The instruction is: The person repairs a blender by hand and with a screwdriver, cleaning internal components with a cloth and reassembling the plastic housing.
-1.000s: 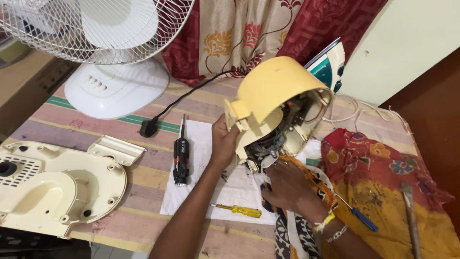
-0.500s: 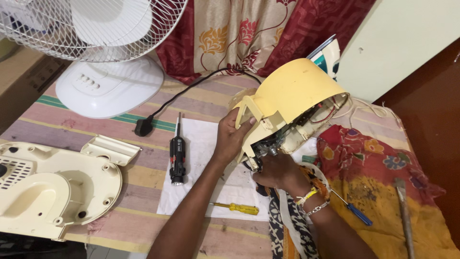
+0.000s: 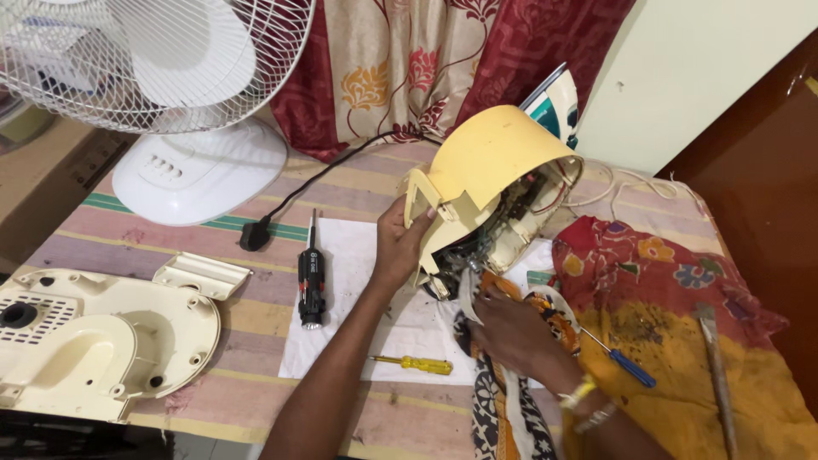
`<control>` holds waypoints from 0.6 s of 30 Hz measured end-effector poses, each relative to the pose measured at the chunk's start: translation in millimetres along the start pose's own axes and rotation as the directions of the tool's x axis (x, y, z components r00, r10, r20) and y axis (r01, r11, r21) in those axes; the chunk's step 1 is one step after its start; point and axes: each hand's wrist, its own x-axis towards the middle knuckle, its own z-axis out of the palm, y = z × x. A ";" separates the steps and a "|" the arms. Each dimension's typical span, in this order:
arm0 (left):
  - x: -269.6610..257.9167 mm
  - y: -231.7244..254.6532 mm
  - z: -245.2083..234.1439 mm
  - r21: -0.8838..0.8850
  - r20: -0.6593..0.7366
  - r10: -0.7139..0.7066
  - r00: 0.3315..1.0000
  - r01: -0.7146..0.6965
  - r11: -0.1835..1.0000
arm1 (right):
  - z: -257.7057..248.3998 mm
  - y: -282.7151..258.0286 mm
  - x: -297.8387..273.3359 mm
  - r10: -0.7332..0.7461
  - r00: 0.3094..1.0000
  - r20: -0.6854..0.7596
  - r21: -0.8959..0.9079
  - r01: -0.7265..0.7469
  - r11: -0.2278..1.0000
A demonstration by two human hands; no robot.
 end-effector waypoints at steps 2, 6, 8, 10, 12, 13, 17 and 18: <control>-1.5 -2.1 -1.5 0.019 -0.004 0.027 1.000 -0.027 0.999 | -11.2 1.9 -14.0 0.169 0.981 0.092 0.012 -0.171 0.985; -3.0 -4.2 -7.0 0.022 -0.030 0.029 0.999 -0.029 0.999 | -16.9 -0.7 -28.7 0.289 0.957 -0.023 0.014 -0.288 0.957; -4.7 -3.5 -7.2 0.024 -0.030 0.041 0.999 -0.040 0.999 | -9.8 -3.7 -21.8 0.132 0.977 -0.169 -0.007 -0.135 0.991; -3.4 -2.4 -5.8 0.007 -0.029 0.036 0.999 -0.036 0.999 | 0.3 -6.5 1.3 -0.066 0.955 -0.289 -0.066 0.049 0.997; -3.1 -2.8 -6.0 -0.034 -0.036 0.010 0.999 -0.011 0.999 | 7.0 -4.7 26.2 -0.003 0.996 -0.088 -0.095 -0.006 0.995; -4.2 -3.6 -6.5 -0.026 -0.041 0.001 0.999 -0.002 1.000 | 9.8 -3.0 35.5 0.033 0.999 0.015 -0.112 -0.031 0.993; -6.5 -6.5 -13.8 -0.018 -0.064 0.000 0.998 -0.001 1.000 | 17.2 6.6 44.7 0.245 0.941 0.233 0.012 -0.255 0.967; -4.6 -7.1 -15.0 -0.024 -0.068 0.012 0.998 -0.014 1.000 | 9.9 15.8 30.0 0.188 0.969 0.159 0.127 -0.209 0.970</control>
